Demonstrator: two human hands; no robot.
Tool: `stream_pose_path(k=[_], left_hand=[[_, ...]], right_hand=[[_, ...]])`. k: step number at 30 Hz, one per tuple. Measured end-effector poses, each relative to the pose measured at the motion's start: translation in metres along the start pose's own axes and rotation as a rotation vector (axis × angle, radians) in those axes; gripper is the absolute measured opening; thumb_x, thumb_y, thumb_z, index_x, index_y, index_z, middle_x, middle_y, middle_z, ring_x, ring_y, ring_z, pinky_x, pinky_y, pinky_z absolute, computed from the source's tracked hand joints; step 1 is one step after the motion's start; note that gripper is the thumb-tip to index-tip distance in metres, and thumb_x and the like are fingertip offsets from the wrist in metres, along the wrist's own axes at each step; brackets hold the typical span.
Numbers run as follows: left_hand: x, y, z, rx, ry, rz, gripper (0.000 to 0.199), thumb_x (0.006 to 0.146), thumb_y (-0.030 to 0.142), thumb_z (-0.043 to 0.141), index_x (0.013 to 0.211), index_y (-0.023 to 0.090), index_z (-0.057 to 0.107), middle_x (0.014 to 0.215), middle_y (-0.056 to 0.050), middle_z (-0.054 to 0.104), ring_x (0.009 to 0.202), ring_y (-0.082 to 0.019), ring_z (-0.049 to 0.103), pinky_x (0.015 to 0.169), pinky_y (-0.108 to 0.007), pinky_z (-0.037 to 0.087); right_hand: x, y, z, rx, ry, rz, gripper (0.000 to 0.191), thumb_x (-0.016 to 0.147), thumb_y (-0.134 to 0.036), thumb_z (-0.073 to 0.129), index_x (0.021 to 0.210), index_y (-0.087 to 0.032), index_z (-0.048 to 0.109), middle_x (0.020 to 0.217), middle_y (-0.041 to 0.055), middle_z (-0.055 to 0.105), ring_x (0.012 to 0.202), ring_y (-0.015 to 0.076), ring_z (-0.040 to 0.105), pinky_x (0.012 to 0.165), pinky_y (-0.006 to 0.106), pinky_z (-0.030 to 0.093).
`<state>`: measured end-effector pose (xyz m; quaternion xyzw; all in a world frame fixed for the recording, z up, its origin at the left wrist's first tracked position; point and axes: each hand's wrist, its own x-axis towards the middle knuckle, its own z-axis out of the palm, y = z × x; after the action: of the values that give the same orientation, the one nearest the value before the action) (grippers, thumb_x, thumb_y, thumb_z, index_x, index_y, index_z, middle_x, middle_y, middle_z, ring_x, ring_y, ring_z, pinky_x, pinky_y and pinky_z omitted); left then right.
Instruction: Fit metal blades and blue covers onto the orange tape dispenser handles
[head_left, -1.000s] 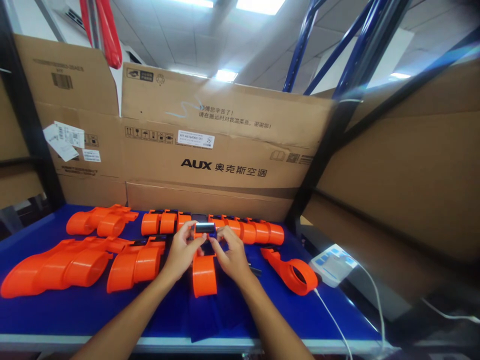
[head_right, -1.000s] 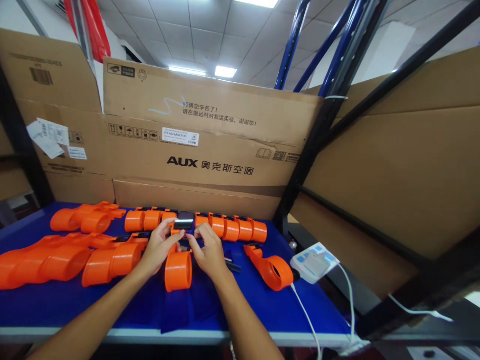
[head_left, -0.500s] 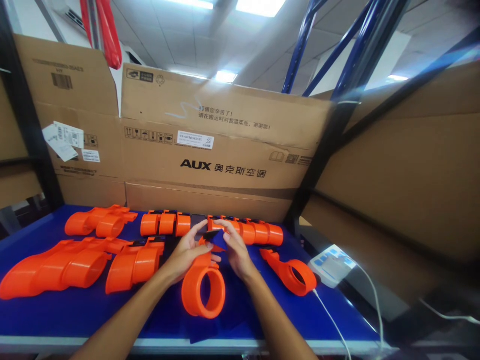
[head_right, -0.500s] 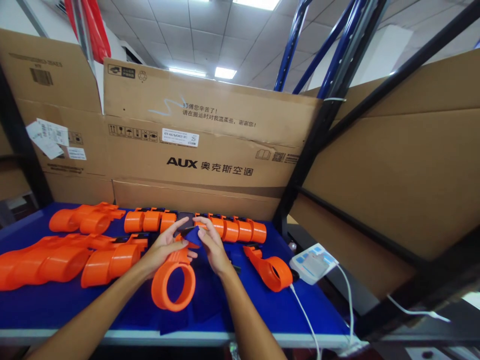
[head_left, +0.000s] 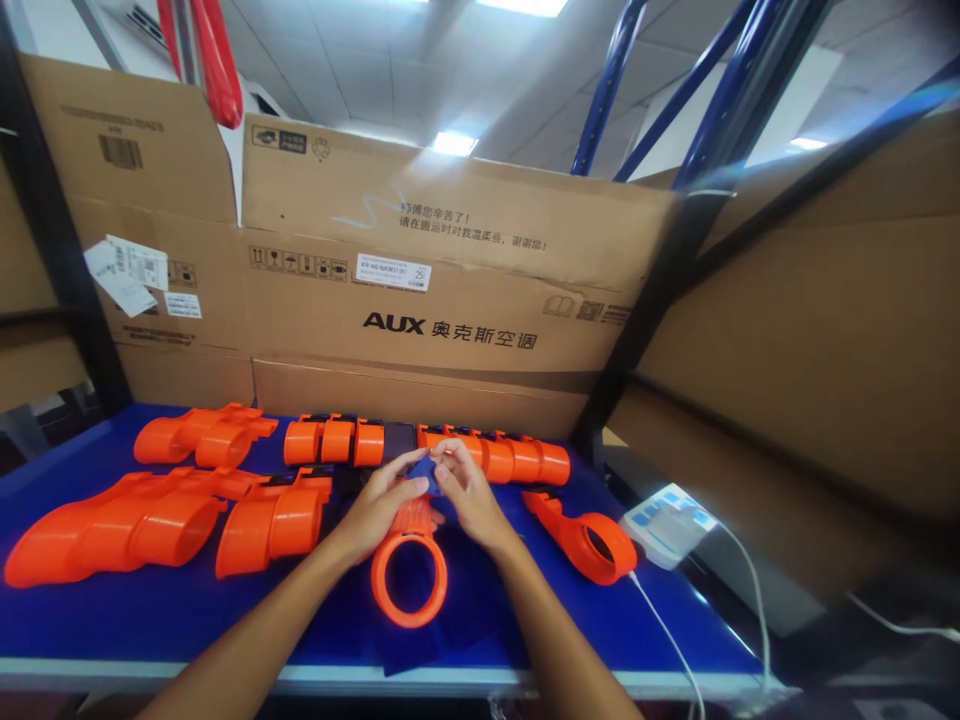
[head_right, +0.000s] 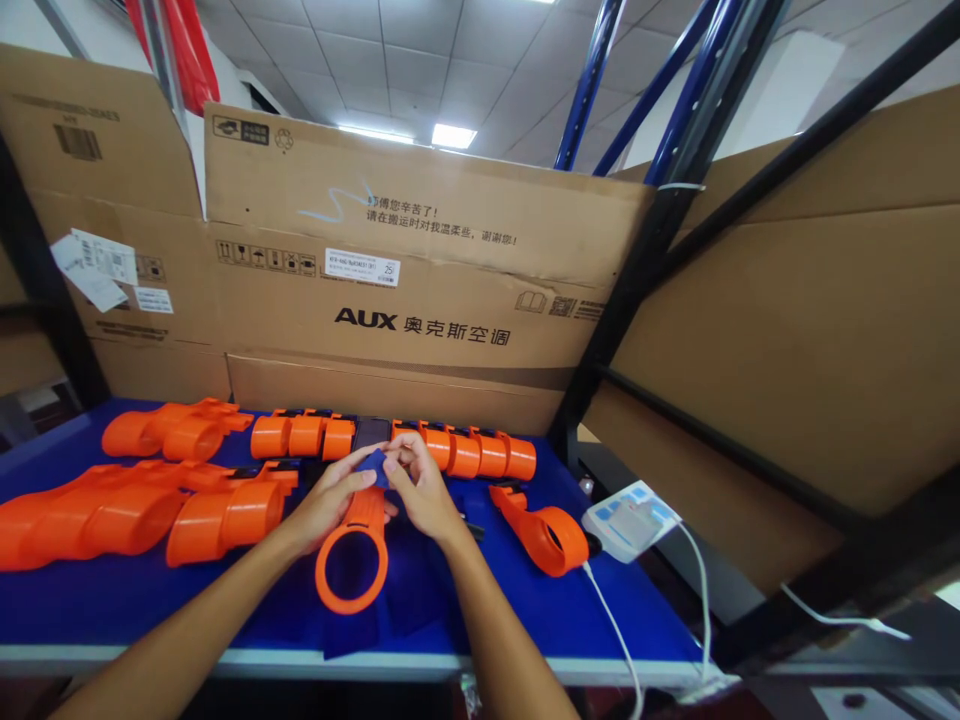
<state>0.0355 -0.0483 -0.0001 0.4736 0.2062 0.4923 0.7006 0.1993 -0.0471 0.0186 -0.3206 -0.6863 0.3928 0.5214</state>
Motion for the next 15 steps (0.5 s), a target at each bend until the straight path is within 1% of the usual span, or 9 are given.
stream_pose_path(k=[2,3,4,5,7,9,11,13,15], left_hand=[[0.001,0.002,-0.001,-0.035,0.034,-0.007,0.065,0.076,0.041,0.077,0.133,0.016,0.057,0.101,-0.016,0.076,0.069,-0.027,0.074,0.061,-0.037,0.059],[0.001,0.004,-0.002,-0.05,0.056,-0.005,0.065,0.077,0.043,0.075,0.132,0.015,0.058,0.099,-0.016,0.076,0.068,-0.026,0.074,0.061,-0.036,0.059],[0.001,0.006,-0.003,-0.062,0.082,0.0,0.064,0.077,0.044,0.075,0.131,0.014,0.059,0.099,-0.017,0.076,0.068,-0.026,0.073,0.06,-0.035,0.058],[0.002,0.007,-0.005,-0.07,0.109,0.006,0.063,0.077,0.044,0.074,0.129,0.013,0.06,0.098,-0.017,0.077,0.067,-0.025,0.073,0.06,-0.034,0.058],[0.002,0.009,-0.008,-0.083,0.162,0.025,0.061,0.076,0.045,0.074,0.125,0.012,0.062,0.099,-0.017,0.077,0.063,-0.022,0.07,0.06,-0.033,0.056],[0.003,0.011,-0.011,-0.091,0.198,0.043,0.061,0.075,0.047,0.074,0.123,0.011,0.063,0.1,-0.018,0.077,0.058,-0.02,0.068,0.058,-0.032,0.055],[0.003,0.011,-0.012,-0.095,0.21,0.051,0.063,0.074,0.047,0.074,0.124,0.011,0.062,0.103,-0.018,0.077,0.056,-0.019,0.065,0.055,-0.031,0.053],[0.002,0.012,-0.012,-0.103,0.208,0.051,0.065,0.074,0.047,0.075,0.126,0.011,0.061,0.105,-0.018,0.076,0.055,-0.018,0.065,0.053,-0.03,0.052],[0.002,0.012,-0.009,-0.111,0.212,0.06,0.065,0.074,0.047,0.075,0.126,0.01,0.061,0.103,-0.018,0.077,0.056,-0.018,0.066,0.054,-0.03,0.051]], right_hand=[[0.001,-0.001,-0.009,-0.168,0.007,-0.039,0.035,0.097,-0.057,0.048,0.094,-0.025,0.061,0.087,0.0026,0.064,0.081,0.0207,0.06,0.07,0.032,0.049],[0.001,0.0,-0.016,-0.291,0.01,-0.067,0.037,0.099,-0.053,0.045,0.084,-0.024,0.062,0.081,0.0024,0.063,0.079,0.0211,0.058,0.073,0.033,0.048],[0.001,0.0,-0.022,-0.437,0.001,-0.095,0.036,0.098,-0.047,0.048,0.074,-0.023,0.06,0.075,0.0021,0.061,0.077,0.0211,0.056,0.075,0.035,0.046],[0.0,0.001,-0.029,-0.565,-0.02,-0.118,0.032,0.094,-0.04,0.056,0.067,-0.022,0.057,0.073,0.002,0.06,0.077,0.0211,0.054,0.077,0.036,0.044],[-0.003,0.004,-0.04,-0.747,-0.091,-0.124,0.028,0.081,-0.026,0.068,0.059,-0.021,0.052,0.07,0.0013,0.058,0.077,0.0211,0.052,0.077,0.036,0.041],[-0.007,0.007,-0.046,-0.854,-0.179,-0.081,0.026,0.072,-0.018,0.072,0.056,-0.02,0.052,0.071,0.0008,0.058,0.079,0.0213,0.052,0.078,0.036,0.039],[-0.011,0.011,-0.048,-0.916,-0.249,-0.035,0.023,0.067,-0.016,0.074,0.055,-0.02,0.055,0.074,0.0013,0.059,0.082,0.0221,0.053,0.079,0.037,0.038],[-0.014,0.012,-0.046,-0.941,-0.283,-0.015,0.02,0.064,-0.014,0.074,0.055,-0.02,0.058,0.077,0.002,0.061,0.084,0.0228,0.053,0.08,0.037,0.037],[-0.014,0.013,-0.044,-0.933,-0.289,-0.018,0.017,0.062,-0.01,0.072,0.055,-0.02,0.059,0.078,0.0019,0.062,0.084,0.0225,0.054,0.08,0.036,0.037]])
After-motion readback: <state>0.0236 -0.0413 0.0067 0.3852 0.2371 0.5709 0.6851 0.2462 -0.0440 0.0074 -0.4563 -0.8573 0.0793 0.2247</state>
